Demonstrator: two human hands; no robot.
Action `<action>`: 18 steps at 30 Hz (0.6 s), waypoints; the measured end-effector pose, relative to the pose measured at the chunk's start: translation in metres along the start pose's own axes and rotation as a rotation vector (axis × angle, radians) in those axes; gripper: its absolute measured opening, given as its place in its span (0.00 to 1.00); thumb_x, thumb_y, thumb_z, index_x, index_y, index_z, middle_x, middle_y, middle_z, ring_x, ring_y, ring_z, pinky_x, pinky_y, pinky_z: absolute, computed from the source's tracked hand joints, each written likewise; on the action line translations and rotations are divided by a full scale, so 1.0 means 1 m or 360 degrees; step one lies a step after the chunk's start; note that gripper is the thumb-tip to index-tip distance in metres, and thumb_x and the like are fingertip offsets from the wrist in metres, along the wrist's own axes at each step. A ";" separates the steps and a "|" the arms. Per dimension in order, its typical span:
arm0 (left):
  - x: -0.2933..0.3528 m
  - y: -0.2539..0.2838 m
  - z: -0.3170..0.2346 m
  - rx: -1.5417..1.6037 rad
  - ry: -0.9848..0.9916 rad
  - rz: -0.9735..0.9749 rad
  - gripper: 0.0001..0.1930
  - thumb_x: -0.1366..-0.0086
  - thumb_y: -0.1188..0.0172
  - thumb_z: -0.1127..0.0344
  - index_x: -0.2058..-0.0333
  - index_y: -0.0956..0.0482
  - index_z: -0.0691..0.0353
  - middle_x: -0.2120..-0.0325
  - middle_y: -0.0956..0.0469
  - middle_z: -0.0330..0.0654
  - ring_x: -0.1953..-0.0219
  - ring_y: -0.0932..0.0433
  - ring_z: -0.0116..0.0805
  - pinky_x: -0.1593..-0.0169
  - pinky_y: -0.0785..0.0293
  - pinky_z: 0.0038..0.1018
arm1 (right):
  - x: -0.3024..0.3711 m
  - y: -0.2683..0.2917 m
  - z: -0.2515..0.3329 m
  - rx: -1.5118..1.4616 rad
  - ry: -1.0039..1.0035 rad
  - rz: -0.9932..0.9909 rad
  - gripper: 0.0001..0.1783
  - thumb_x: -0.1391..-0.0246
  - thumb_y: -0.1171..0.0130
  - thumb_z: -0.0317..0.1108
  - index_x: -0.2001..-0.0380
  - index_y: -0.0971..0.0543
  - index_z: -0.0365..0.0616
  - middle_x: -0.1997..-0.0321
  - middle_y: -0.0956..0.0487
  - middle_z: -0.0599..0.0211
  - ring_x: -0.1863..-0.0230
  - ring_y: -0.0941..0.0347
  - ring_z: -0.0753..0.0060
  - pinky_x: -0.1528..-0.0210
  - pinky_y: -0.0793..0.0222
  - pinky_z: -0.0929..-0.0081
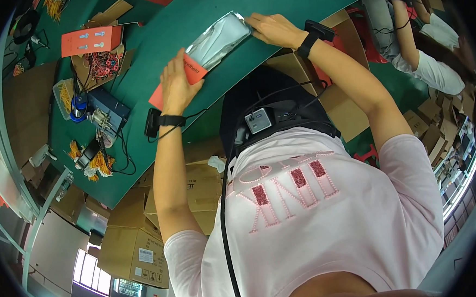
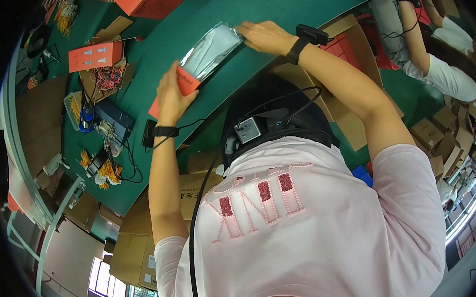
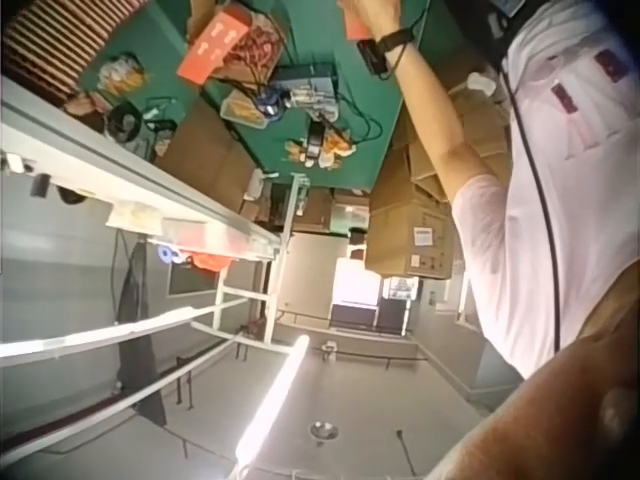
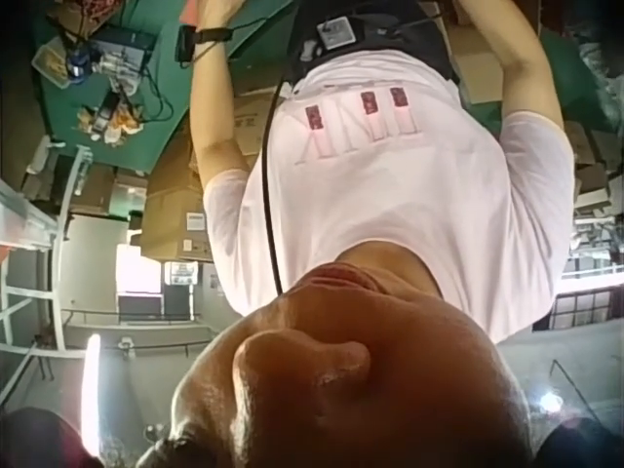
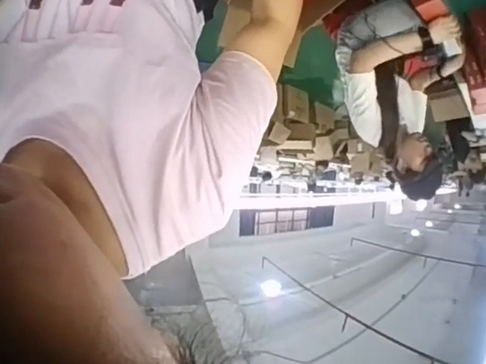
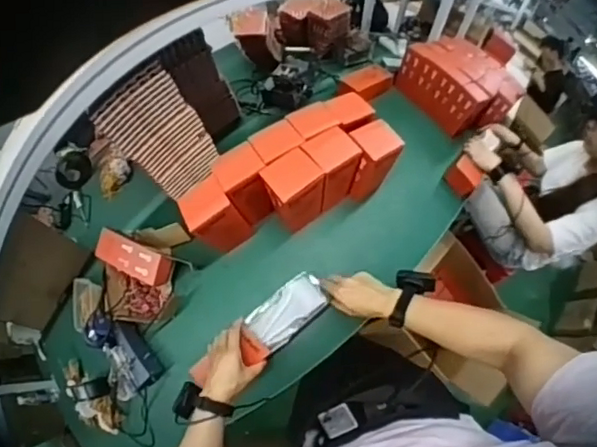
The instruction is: Packing small red boxes into a larger cardboard shipping box.
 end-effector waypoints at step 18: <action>-0.041 -0.037 -0.048 0.0189 -0.0178 -0.0476 0.42 0.52 0.30 0.57 0.38 0.36 0.59 0.39 0.34 0.46 0.36 0.39 0.45 0.33 0.60 0.57 | -0.054 -0.008 0.022 0.0354 0.0014 -0.0305 0.07 0.53 0.48 0.32 0.71 0.22 0.43 0.63 0.26 0.58 0.58 0.31 0.56 0.56 0.35 0.63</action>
Point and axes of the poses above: each hand's wrist, its own x-axis away from the middle knuckle, its own y-axis out of the back of the hand, z = x × y, the point moved 6 cm from there along -x, towards the middle knuckle
